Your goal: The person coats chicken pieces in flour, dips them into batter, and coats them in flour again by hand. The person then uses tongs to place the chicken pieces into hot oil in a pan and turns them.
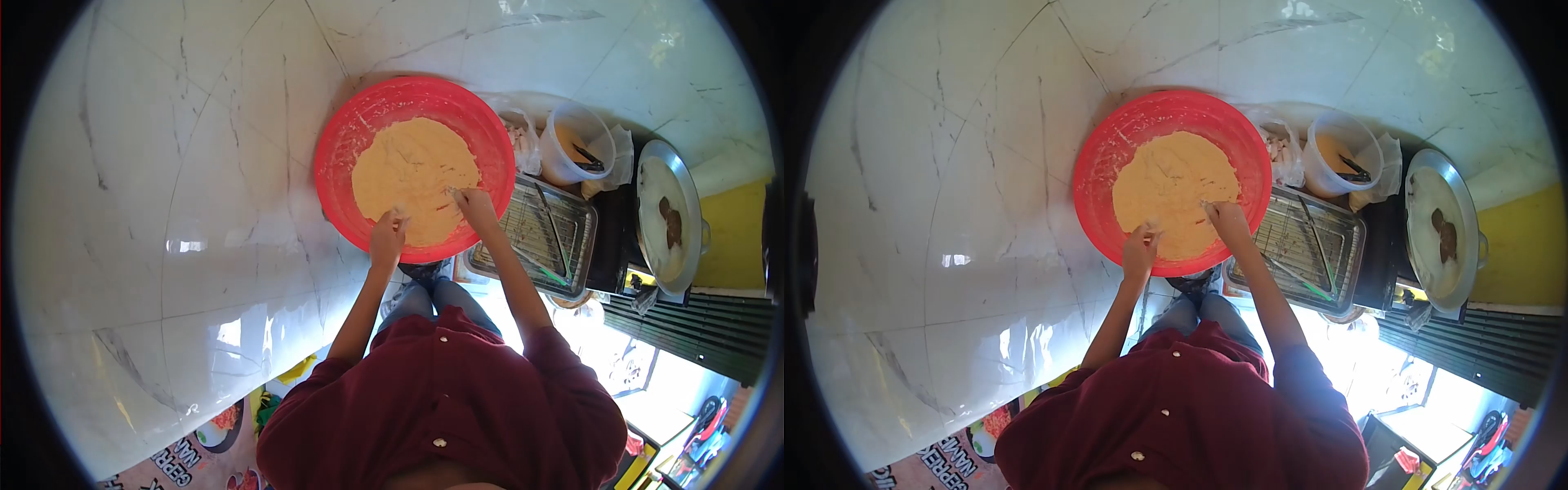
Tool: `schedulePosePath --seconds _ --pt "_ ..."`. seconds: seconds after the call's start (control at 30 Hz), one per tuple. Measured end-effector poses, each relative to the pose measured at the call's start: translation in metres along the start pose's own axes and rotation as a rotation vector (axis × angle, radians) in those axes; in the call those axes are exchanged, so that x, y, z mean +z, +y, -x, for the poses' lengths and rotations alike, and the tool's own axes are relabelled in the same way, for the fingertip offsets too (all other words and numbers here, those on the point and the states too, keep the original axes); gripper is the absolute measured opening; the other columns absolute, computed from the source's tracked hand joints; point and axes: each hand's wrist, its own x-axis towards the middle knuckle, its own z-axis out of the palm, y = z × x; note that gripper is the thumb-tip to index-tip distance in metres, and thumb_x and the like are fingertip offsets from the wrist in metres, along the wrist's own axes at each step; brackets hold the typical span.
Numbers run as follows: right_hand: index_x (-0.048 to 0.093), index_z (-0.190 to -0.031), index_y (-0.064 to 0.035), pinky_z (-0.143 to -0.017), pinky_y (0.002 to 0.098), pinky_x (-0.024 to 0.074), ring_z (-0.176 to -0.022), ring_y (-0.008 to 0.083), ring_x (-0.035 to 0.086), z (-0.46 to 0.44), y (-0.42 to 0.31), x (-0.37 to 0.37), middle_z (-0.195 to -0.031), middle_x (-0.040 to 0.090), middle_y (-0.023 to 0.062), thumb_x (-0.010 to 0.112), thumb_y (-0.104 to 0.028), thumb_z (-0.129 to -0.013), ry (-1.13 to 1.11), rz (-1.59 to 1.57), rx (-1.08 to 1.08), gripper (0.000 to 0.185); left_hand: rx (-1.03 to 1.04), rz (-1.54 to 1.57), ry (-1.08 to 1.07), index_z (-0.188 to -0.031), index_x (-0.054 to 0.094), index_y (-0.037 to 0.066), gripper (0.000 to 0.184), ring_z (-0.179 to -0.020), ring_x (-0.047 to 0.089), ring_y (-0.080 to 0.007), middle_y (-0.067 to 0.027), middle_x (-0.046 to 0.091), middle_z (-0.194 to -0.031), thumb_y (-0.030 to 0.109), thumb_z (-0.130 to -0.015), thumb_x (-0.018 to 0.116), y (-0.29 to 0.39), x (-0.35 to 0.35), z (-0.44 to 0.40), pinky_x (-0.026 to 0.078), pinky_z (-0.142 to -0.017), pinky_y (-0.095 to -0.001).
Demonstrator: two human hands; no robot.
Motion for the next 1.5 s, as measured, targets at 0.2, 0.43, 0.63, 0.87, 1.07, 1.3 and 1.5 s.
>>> schedulePosePath --seconds 0.2,0.43,0.63,0.87,1.07,1.3,1.5 --pt "0.057 -0.085 0.0018 -0.054 0.0385 0.0448 -0.06 0.0306 0.057 0.01 -0.006 0.001 -0.072 0.059 0.0183 0.062 -0.016 -0.076 0.009 -0.487 -0.056 0.021 -0.14 0.119 -0.14 -0.087 0.062 -0.001 0.021 -0.063 0.06 -0.0173 -0.0101 0.061 -0.068 0.019 -0.083 0.055 -0.002 -0.009 0.004 0.045 -0.055 -0.0267" --pt "0.059 -0.084 -0.0069 -0.075 0.0379 0.0414 -0.085 0.0264 0.053 0.018 0.002 0.014 -0.085 0.054 0.0079 0.063 -0.017 -0.07 0.414 0.063 -0.383 0.018 0.102 0.149 -0.004 -0.088 0.061 0.0 0.019 -0.075 0.059 -0.0155 -0.0108 0.061 -0.084 0.017 -0.084 0.055 0.016 -0.004 0.002 0.045 -0.064 -0.0272" --pt "0.055 -0.101 -0.0086 -0.083 0.0396 0.0387 -0.096 0.0303 0.047 0.086 0.038 -0.028 -0.104 0.048 0.0116 0.062 -0.012 -0.069 0.36 -0.089 -0.294 0.033 0.398 0.199 -0.22 -0.081 0.061 0.003 0.011 -0.078 0.056 -0.0231 -0.0091 0.059 -0.082 0.013 -0.08 0.058 0.069 0.022 0.034 0.044 -0.072 -0.0316" --pt "0.038 -0.126 -0.021 -0.093 0.0461 0.0325 -0.114 0.0371 0.033 0.175 0.172 -0.074 -0.124 0.031 0.0177 0.07 -0.02 -0.065 0.463 0.15 0.139 0.068 0.648 0.237 -0.601 -0.093 0.06 0.004 0.022 -0.089 0.055 -0.0265 -0.0111 0.058 -0.092 0.014 -0.074 0.063 0.133 0.097 0.086 0.043 -0.079 -0.0339" --pt "0.039 -0.126 -0.0274 -0.096 0.049 0.0277 -0.119 0.0407 0.028 0.184 0.222 -0.081 -0.131 0.023 0.0207 0.074 -0.036 -0.06 0.285 0.332 0.158 0.075 0.705 0.056 -0.843 -0.108 0.056 0.005 0.031 -0.098 0.053 -0.0281 -0.0133 0.056 -0.107 0.015 -0.078 0.057 0.086 0.167 0.116 0.042 -0.084 -0.0349" --pt "0.052 -0.114 -0.0255 -0.092 0.0473 0.032 -0.113 0.0389 0.038 0.177 0.26 -0.073 -0.125 0.035 0.0203 0.071 -0.036 -0.062 0.334 0.376 -0.085 0.056 0.536 -0.019 -0.915 -0.108 0.056 0.006 0.028 -0.094 0.055 -0.0283 -0.0123 0.059 -0.103 0.014 -0.082 0.052 0.092 0.164 0.119 0.044 -0.081 -0.0341" --pt "0.046 -0.117 -0.0114 -0.083 0.0429 0.041 -0.1 0.0363 0.05 0.186 0.232 -0.075 -0.107 0.051 0.0195 0.071 -0.031 -0.065 0.447 0.071 0.104 0.061 0.143 0.365 -0.894 -0.105 0.056 -0.002 0.036 -0.093 0.058 -0.0236 -0.0175 0.06 -0.097 0.024 -0.08 0.059 0.087 0.174 0.109 0.043 -0.081 -0.0315"
